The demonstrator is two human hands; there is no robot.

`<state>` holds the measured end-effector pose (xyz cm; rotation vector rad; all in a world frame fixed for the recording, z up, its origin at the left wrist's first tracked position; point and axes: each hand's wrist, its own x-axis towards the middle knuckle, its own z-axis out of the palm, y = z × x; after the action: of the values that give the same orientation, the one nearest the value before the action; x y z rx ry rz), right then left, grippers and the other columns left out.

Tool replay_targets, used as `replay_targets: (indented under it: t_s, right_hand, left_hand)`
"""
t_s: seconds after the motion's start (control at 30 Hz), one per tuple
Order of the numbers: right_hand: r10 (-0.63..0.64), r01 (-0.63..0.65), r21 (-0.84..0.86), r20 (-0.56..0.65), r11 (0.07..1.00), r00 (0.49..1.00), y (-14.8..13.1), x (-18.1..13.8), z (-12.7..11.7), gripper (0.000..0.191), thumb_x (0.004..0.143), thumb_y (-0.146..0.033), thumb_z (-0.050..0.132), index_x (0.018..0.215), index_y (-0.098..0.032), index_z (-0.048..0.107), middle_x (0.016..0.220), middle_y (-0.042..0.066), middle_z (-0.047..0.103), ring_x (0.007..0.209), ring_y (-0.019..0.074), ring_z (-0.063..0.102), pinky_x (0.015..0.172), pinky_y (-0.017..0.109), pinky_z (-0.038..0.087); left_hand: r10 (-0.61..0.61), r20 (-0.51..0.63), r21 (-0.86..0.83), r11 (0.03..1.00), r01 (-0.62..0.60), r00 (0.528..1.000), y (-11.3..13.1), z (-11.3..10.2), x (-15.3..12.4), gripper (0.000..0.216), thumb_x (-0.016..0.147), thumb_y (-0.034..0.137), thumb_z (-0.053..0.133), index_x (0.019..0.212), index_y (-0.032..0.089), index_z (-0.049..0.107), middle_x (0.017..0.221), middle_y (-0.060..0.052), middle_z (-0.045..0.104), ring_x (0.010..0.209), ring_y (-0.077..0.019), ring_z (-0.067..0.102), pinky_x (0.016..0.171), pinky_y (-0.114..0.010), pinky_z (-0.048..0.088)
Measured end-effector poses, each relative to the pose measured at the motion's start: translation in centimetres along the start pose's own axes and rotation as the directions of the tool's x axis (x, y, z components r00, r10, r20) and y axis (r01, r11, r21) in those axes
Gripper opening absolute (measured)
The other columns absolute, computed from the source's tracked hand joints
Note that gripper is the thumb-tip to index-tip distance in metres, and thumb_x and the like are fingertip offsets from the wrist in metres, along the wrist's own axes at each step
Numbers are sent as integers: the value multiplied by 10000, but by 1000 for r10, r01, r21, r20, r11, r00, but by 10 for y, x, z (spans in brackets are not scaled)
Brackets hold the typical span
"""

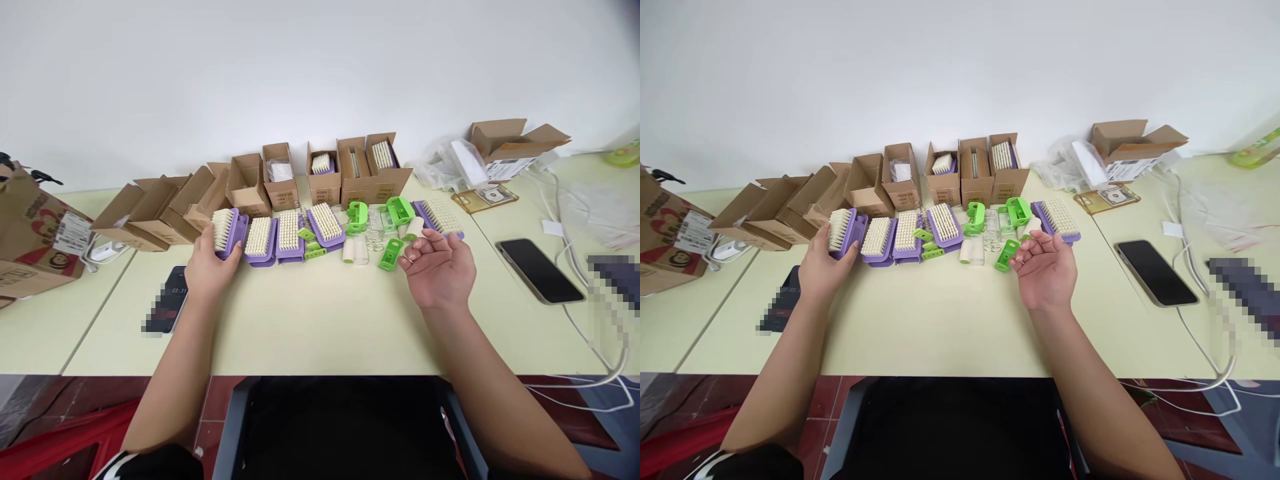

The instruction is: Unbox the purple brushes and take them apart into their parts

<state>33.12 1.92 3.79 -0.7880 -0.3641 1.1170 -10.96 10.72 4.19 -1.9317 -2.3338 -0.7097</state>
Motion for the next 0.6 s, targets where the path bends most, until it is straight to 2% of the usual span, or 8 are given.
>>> replay_targets:
  t_s: [0.3,0.6]
  right_hand:
    - [72,-72,10,21,997,997,0,1,-2,271,921,-509,766,974,-243,752,794,13,678,662,169,621,585,309,590]
    - [108,-108,-6,22,994,994,1,0,2,300,885,-506,795,972,-221,764,790,13,668,648,159,617,579,294,590]
  left_hand:
    - [-26,105,69,997,18,994,4,-1,-1,866,1009,726,523,1748,292,396,1677,-173,570,1436,-494,637,1121,-654,580]
    - [13,120,128,991,-29,993,8,2,-4,831,1045,712,464,1740,261,405,1612,-210,602,1380,-486,662,1069,-628,599]
